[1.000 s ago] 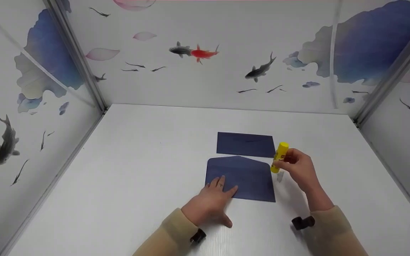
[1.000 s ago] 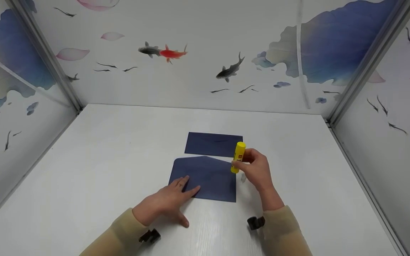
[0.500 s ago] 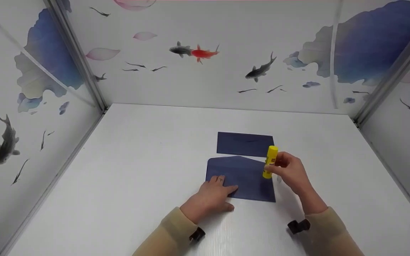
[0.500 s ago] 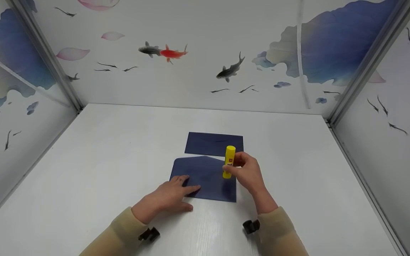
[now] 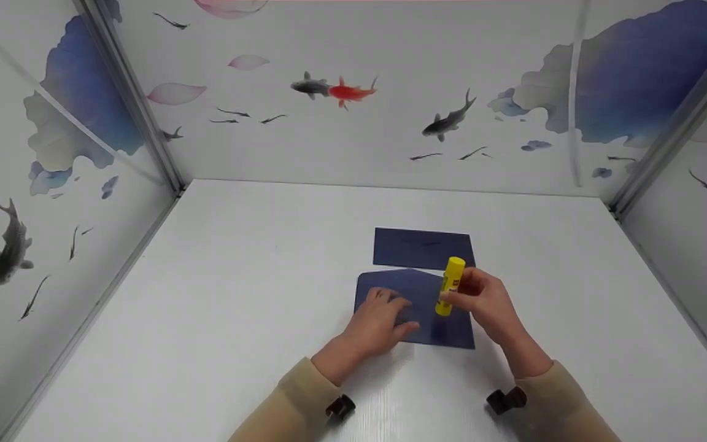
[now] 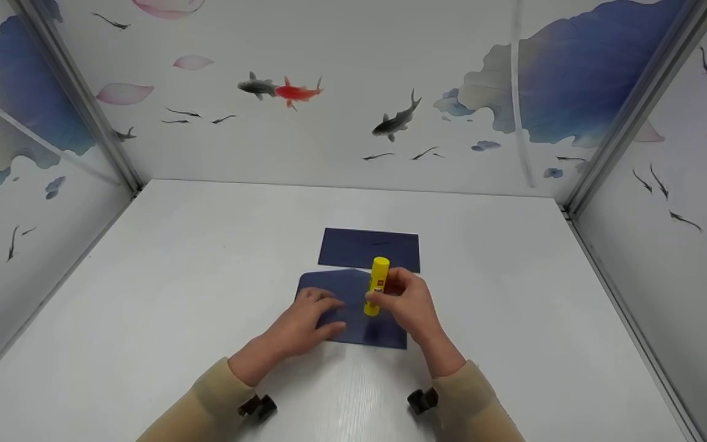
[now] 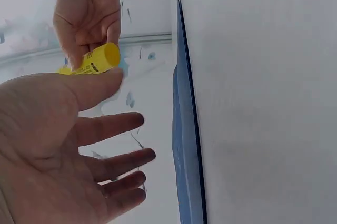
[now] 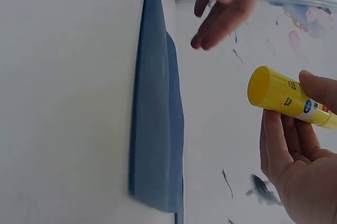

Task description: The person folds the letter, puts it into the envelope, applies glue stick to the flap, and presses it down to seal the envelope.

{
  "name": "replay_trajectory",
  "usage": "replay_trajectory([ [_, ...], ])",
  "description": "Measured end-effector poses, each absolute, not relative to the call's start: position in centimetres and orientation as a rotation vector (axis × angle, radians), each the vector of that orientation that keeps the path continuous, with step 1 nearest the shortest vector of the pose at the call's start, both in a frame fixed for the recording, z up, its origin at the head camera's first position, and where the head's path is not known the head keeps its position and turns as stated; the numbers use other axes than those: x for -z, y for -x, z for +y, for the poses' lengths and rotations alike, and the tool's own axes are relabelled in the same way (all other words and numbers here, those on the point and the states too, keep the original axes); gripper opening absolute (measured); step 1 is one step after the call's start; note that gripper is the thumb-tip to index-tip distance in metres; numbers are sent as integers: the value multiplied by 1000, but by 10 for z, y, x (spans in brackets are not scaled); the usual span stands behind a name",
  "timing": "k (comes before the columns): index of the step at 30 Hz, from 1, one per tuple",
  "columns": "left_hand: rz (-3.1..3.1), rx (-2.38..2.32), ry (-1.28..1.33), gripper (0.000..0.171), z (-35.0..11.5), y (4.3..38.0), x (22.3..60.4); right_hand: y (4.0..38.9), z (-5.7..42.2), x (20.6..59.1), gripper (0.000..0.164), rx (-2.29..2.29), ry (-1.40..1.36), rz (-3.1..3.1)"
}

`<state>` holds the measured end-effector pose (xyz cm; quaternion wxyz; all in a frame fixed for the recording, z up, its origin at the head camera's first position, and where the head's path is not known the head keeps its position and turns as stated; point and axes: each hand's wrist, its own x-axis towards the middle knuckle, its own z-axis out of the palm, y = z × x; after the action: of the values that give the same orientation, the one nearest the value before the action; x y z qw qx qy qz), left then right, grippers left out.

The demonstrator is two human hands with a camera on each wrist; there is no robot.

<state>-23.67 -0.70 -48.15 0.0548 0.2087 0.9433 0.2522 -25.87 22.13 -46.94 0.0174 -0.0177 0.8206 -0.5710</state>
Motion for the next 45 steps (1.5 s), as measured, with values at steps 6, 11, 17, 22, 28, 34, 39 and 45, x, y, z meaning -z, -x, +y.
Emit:
replay_trajectory([
  [6, 2581, -1362, -553, 41, 3, 231, 480, 245, 202, 465, 42, 1896, 125, 2430],
  [11, 2501, -1498, -569, 30, 5, 231, 481, 238, 195, 463, 42, 1944, 172, 2398],
  [17, 2476, -1507, -566, 30, 4, 231, 482, 236, 194, 465, 41, 1934, 195, 2405],
  [22, 2496, -1476, -551, 31, 4, 232, 483, 236, 193, 466, 41, 1923, 196, 2416],
  [28, 2469, -1422, -540, 44, -4, 237, 475, 234, 190, 468, 37, 1785, 272, 2502],
  [34, 2444, -1737, -644, 45, -10, 238, 470, 230, 186, 471, 33, 1597, 405, 2559],
  [39, 2421, -1903, -645, 29, -10, 238, 469, 228, 185, 471, 31, 1539, 495, 2513],
  [45, 2375, -1972, -604, 26, -13, 239, 464, 228, 188, 463, 32, 1512, 565, 2450],
])
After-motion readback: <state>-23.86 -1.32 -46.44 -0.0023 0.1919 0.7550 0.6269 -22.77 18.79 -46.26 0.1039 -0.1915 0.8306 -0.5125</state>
